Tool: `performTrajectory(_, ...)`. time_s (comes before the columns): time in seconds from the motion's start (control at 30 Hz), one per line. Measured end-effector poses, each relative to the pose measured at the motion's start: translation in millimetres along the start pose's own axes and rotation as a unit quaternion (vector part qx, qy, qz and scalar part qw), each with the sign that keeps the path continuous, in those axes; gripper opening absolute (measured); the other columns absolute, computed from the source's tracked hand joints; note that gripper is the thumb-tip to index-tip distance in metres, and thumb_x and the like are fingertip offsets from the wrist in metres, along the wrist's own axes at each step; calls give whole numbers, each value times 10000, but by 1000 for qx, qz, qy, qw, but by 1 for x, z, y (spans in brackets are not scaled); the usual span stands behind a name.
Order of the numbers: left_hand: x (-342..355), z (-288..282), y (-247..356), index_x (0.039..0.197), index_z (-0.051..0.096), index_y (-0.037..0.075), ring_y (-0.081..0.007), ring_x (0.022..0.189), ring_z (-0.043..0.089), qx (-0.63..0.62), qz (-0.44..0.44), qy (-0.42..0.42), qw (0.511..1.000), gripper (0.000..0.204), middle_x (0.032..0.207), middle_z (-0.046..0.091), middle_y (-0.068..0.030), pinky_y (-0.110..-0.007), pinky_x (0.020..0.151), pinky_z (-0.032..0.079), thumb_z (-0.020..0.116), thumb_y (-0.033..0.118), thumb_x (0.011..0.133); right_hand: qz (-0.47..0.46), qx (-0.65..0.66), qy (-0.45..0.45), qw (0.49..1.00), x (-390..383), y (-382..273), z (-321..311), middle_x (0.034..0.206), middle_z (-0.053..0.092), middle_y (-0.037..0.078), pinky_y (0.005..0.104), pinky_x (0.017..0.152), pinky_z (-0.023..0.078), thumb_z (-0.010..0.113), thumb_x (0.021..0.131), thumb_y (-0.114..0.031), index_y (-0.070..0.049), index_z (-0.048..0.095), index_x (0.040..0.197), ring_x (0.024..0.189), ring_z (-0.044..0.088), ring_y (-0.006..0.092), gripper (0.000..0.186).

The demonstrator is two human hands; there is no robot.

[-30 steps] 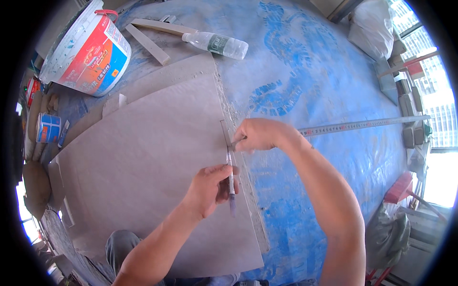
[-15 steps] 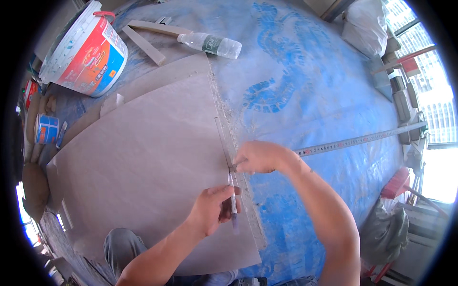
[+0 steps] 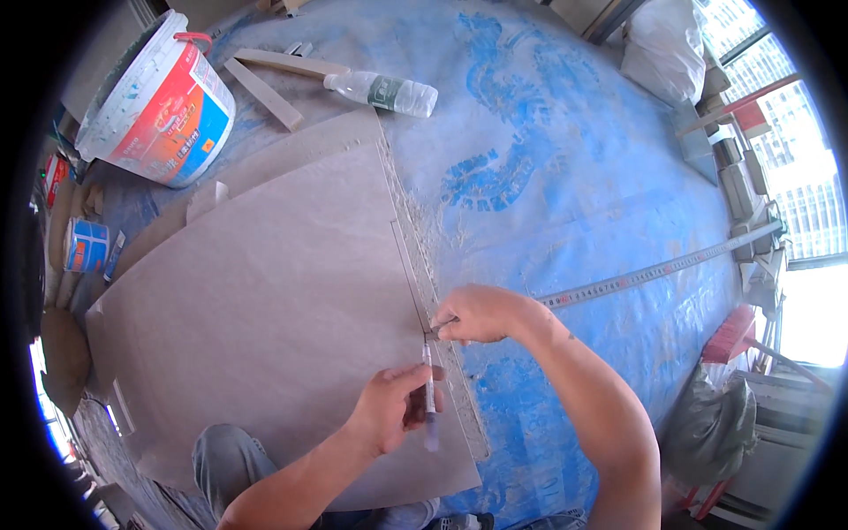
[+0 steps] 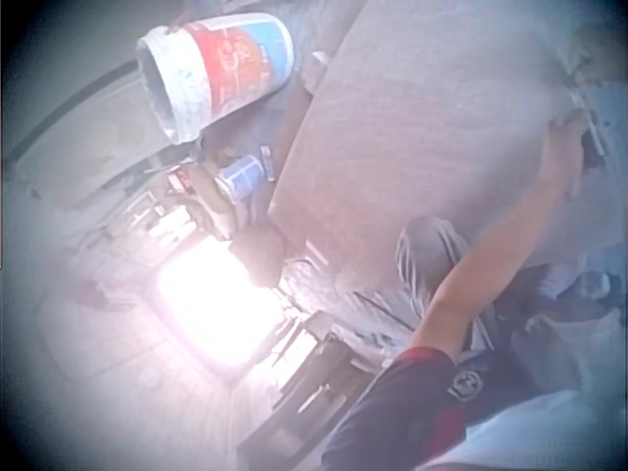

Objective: The person uses a measuring tape to measure the distance from an electrical box on a wall to the corner, then transfers those measurements onto a tile by marking lines with a pen and tape measure.

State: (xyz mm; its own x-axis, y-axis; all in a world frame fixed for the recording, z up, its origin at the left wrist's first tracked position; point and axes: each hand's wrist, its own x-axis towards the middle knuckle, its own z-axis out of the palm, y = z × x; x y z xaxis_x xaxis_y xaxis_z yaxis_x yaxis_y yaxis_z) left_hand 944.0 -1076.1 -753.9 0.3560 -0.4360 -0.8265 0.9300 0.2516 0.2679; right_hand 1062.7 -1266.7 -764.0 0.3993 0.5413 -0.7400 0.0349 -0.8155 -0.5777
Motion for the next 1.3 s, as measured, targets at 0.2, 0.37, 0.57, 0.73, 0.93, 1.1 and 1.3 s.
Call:
performTrajectory(0.2,-108,-69,21,1012,569,59,-109,634,528,6,192,92,977,226,753,630,-51,-250,571,388,470,261,998,-117,-84,68,987,-7,-43,-26,751,693,82,370,666,497,618,917,-333,-88,708,904,713,656,237,261)
performTrajectory(0.37,-194,-116,31,923,497,63,-90,667,501,161,364,200,895,151,789,610,-31,-250,594,384,493,195,996,-41,-143,114,982,-52,-110,-21,604,669,57,351,579,518,653,878,-354,-100,691,696,570,670,192,315)
performTrajectory(0.57,-281,-145,21,992,608,10,-171,796,594,309,423,297,798,224,801,574,-50,-319,717,472,643,226,943,-292,-337,195,874,-19,-255,44,575,653,62,403,623,522,644,867,-270,-69,653,675,581,661,260,278)
performTrajectory(0.73,-337,-134,29,979,629,5,-314,845,613,435,475,395,655,238,916,605,-147,-396,758,482,691,217,892,-232,-187,44,954,-50,-376,63,598,631,79,445,598,492,656,857,-263,-80,638,645,576,643,287,281)
performTrajectory(0.93,-399,-182,-2,944,635,-10,-393,875,593,339,474,330,743,189,943,608,-175,-444,751,475,700,142,851,-280,-177,-72,941,-59,-466,100,781,667,109,297,525,517,482,903,-37,15,670,955,561,619,130,202)
performTrajectory(1.1,-453,-237,-46,878,599,-35,-427,882,580,282,490,378,733,90,890,607,-189,-487,758,459,612,25,812,-221,-115,-197,948,-38,-552,151,661,616,57,280,528,529,506,934,-81,19,652,924,562,624,136,177)
performTrajectory(1.3,-563,-351,-114,861,602,0,-371,838,593,70,378,531,755,65,873,610,-182,-419,732,470,610,62,879,-14,-53,-321,946,-15,-633,187,669,633,60,271,546,521,565,983,-268,-6,636,861,580,631,146,297)
